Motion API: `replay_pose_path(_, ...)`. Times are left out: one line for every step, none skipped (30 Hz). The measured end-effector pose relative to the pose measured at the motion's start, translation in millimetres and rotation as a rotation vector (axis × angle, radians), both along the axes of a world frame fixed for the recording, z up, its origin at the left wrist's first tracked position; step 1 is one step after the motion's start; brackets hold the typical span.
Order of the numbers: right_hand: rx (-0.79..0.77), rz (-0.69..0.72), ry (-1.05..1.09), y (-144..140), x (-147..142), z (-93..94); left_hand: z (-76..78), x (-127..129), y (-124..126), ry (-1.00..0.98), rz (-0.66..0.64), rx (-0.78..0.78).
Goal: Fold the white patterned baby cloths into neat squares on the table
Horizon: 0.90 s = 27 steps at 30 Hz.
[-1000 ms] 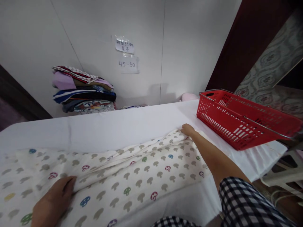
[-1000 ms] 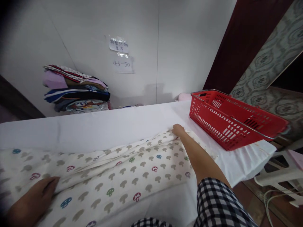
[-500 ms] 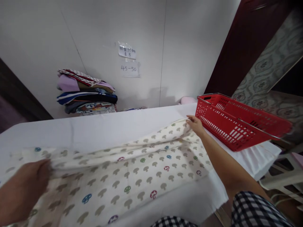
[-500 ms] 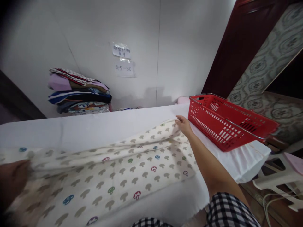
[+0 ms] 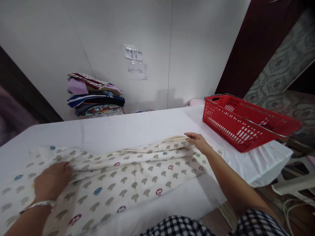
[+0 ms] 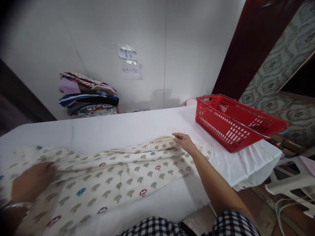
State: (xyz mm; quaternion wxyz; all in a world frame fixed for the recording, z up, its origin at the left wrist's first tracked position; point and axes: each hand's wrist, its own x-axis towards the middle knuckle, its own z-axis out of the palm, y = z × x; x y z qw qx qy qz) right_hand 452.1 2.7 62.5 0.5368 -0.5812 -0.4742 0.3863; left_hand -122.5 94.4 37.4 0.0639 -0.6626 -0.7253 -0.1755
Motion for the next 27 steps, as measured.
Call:
replay_pose_path(0.013,0.009,0.002,-2,-4,3.7,2.9,14,1,0.022,-0.047,0.02)
replay_pose_path(0.027,0.018,0.006,-3,-9,7.2,5.5,33,1,0.025,-0.129,0.076)
replay_pose_path(0.045,0.027,0.009,-5,-14,10.5,7.7,56,-1,-0.013,-0.221,0.141)
replay_pose_path(0.065,0.038,0.009,-7,-21,13.5,9.8,83,-5,-0.068,-0.337,0.196)
replay_pose_path(0.086,0.05,0.006,-9,-27,16.0,11.9,112,-11,-0.128,-0.471,0.247)
replay_pose_path(0.109,0.062,0.002,-12,-34,18.1,14.4,142,-19,-0.186,-0.604,0.28)
replay_pose_path(0.132,0.073,-0.004,-14,-41,19.8,17.4,173,-27,-0.228,-0.72,0.284)
replay_pose_path(0.153,0.083,-0.011,-16,-48,21.1,20.9,202,-36,-0.267,-0.811,0.287)
replay_pose_path(0.171,0.093,-0.018,-19,-55,22.0,24.6,229,-45,-0.307,-0.896,0.277)
replay_pose_path(0.184,0.104,-0.025,-21,-60,22.5,28.3,253,-53,-0.353,-0.967,0.265)
replay_pose_path(0.195,0.115,-0.032,-24,-66,22.6,31.7,273,-59,-0.409,-1.024,0.269)
replay_pose_path(0.201,0.127,-0.038,-27,-70,22.3,34.4,290,-64,-0.462,-1.054,0.268)
replay_pose_path(0.201,0.141,-0.041,-30,-74,21.6,36.3,303,-68,-0.497,-1.078,0.259)
replay_pose_path(0.198,0.154,-0.042,-33,-76,20.5,37.1,313,-70,-0.524,-1.09,0.25)
replay_pose_path(0.193,0.161,-0.039,-36,-78,18.9,37.0,320,-71,-0.545,-1.094,0.242)
replay_pose_path(0.187,0.164,-0.033,-39,-80,16.9,36.0,325,-71,-0.558,-1.094,0.233)
replay_pose_path(0.179,0.166,-0.024,-42,-80,14.5,34.4,328,-72,-0.567,-1.094,0.224)
replay_pose_path(0.168,0.166,-0.01,-44,-81,11.9,32.4,329,-72,-0.572,-1.097,0.217)
replay_pose_path(0.156,0.164,0.01,-46,-81,9.1,30.2,329,-72,-0.572,-1.103,0.208)
replay_pose_path(0.14,0.165,0.034,-48,-81,6.3,27.9,329,-73,-0.569,-1.111,0.198)
replay_pose_path(0.119,0.17,0.06,-50,-82,3.6,25.7,328,-74,-0.563,-1.12,0.187)
replay_pose_path(0.093,0.175,0.088,-51,-83,1.1,23.5,327,-75,-0.556,-1.128,0.177)
replay_pose_path(0.067,0.177,0.114,-52,-84,-1.2,21.4,326,-76,-0.548,-1.131,0.171)
replay_pose_path(0.044,0.175,0.134,-53,-85,-3.3,19.4,325,-76,-0.537,-1.13,0.167)
replay_pose_path(0.024,0.172,0.145,-53,-87,-5.0,17.5,324,-77,-0.521,-1.127,0.164)
replay_pose_path(0.009,0.163,0.148,-54,-89,-6.5,15.9,324,-77,-0.502,-1.125,0.162)
replay_pose_path(-0.003,0.15,0.144,-54,-90,-7.7,14.7,323,-77,-0.48,-1.125,0.156)
